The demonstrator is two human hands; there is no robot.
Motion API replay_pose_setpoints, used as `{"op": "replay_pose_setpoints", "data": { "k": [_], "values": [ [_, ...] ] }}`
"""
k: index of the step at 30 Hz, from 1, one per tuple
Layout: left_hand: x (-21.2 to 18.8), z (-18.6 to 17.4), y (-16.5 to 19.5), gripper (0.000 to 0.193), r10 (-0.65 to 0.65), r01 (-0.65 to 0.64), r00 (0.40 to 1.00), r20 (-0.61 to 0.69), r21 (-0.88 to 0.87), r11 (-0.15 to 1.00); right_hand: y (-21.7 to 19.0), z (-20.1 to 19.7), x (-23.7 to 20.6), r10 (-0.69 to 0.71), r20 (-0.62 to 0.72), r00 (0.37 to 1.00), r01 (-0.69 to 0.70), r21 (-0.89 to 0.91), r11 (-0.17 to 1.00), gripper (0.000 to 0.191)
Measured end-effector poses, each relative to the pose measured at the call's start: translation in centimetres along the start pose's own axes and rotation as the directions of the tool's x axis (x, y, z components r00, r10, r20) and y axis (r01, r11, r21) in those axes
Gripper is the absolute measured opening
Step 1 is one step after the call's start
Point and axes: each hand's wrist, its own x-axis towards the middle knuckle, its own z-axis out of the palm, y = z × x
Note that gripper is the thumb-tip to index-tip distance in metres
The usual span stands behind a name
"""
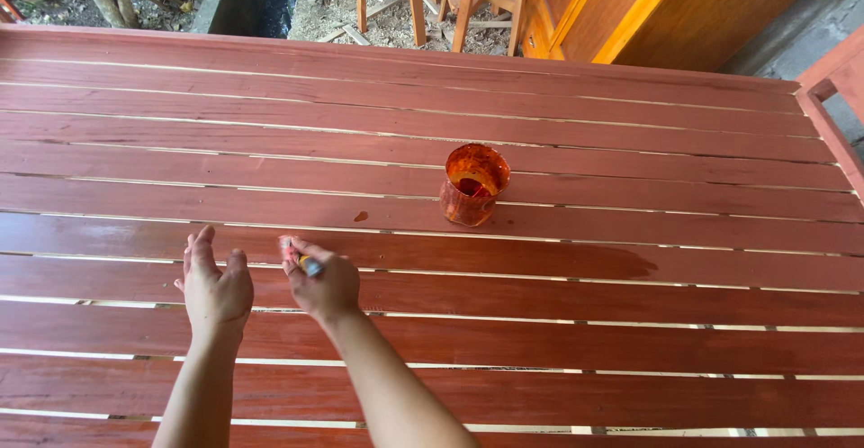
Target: The person applies reddish-brown stain to a slatted wooden surface using a small brush and a plastic cup. They repeatedly dip the brush into the cup and spread the stain along the slats, moving the cup as needed to reach different sections.
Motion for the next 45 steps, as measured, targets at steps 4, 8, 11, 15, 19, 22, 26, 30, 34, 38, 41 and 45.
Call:
{"op": "replay_pose_setpoints", "data": {
  "k": [4, 8, 11, 15, 19, 22, 26, 30, 34, 38, 41, 45],
  "values": [
    [-2.6, 3.0, 2.6, 0.033, 0.046, -0.049, 0.998, 0.031, 0.107, 0.993, 5.1, -6.5, -0.2, -0.01, -0.052, 0.999, 0.018, 0.166, 0.986, 0.036],
    [-7.3, 9.1, 7.2, 0.027, 0.044, -0.052, 0.987, 0.152, 0.055, 0.997, 13.3, -20.5, -2.9, -0.062, -0.221, 0.973, 0.066, 0.01, 0.998, 0.034],
    [-11.4, 14.0, 11.2, 0.048, 0.068, -0.076, 0.978, 0.198, 0.036, 0.996, 18.8, -33.1, -4.2, 0.055, -0.294, 0.954, -0.043, 0.046, 0.998, 0.04],
    [-16.5, 19.0, 16.2, 0.062, 0.051, -0.05, 0.976, 0.213, -0.011, 0.999, 24.2, -47.1, -5.7, 0.329, -0.422, 0.845, -0.298, 0.139, 0.944, 0.045],
    [-19.8, 21.9, 18.6, 0.063, 0.004, -0.012, 0.975, 0.221, 0.035, 0.999, 26.8, -57.8, -7.6, 0.244, -0.565, 0.788, -0.271, 0.038, 0.962, 0.041],
    [-21.2, 22.6, 19.1, 0.068, -0.013, 0.006, 0.977, 0.212, 0.035, 0.999, 24.9, -64.1, -8.7, -0.17, -0.611, 0.773, -0.282, -0.572, 0.77, 0.034],
    [-21.5, 22.9, 19.9, 0.075, -0.052, 0.039, 0.979, 0.199, 0.066, 0.997, 19.4, -65.1, -3.8, 0.373, -0.656, 0.656, -0.447, 0.061, 0.893, 0.036],
    [-19.4, 21.7, 19.8, 0.076, -0.052, 0.041, 0.98, 0.194, 0.06, 0.997, 12.0, -53.5, 4.6, 0.248, -0.258, 0.934, -0.174, 0.279, 0.945, 0.045],
    [-17.3, 19.3, 19.1, 0.075, -0.018, 0.011, 0.974, 0.227, 0.033, 0.999, 3.7, -39.7, 12.7, -0.16, -0.11, 0.981, 0.159, -0.022, 0.987, 0.021],
    [-15.6, 17.1, 18.2, 0.075, -0.017, 0.009, 0.964, 0.267, 0.032, 0.999, -1.5, -32.2, 17.5, -0.04, 0.024, 0.999, 0.046, -0.513, 0.857, 0.026],
    [-14.2, 16.1, 17.3, 0.075, -0.028, 0.022, 0.96, 0.28, 0.024, 0.999, -1.7, -28.3, 18.3, 0.077, 0.058, 0.995, -0.023, -0.63, 0.776, 0.026],
    [-12.8, 15.7, 16.5, 0.076, -0.023, 0.025, 0.959, 0.282, -0.001, 1.0, 0.3, -25.3, 18.2, 0.198, 0.089, 0.976, -0.062, -0.76, 0.647, 0.032]
  ]
}}
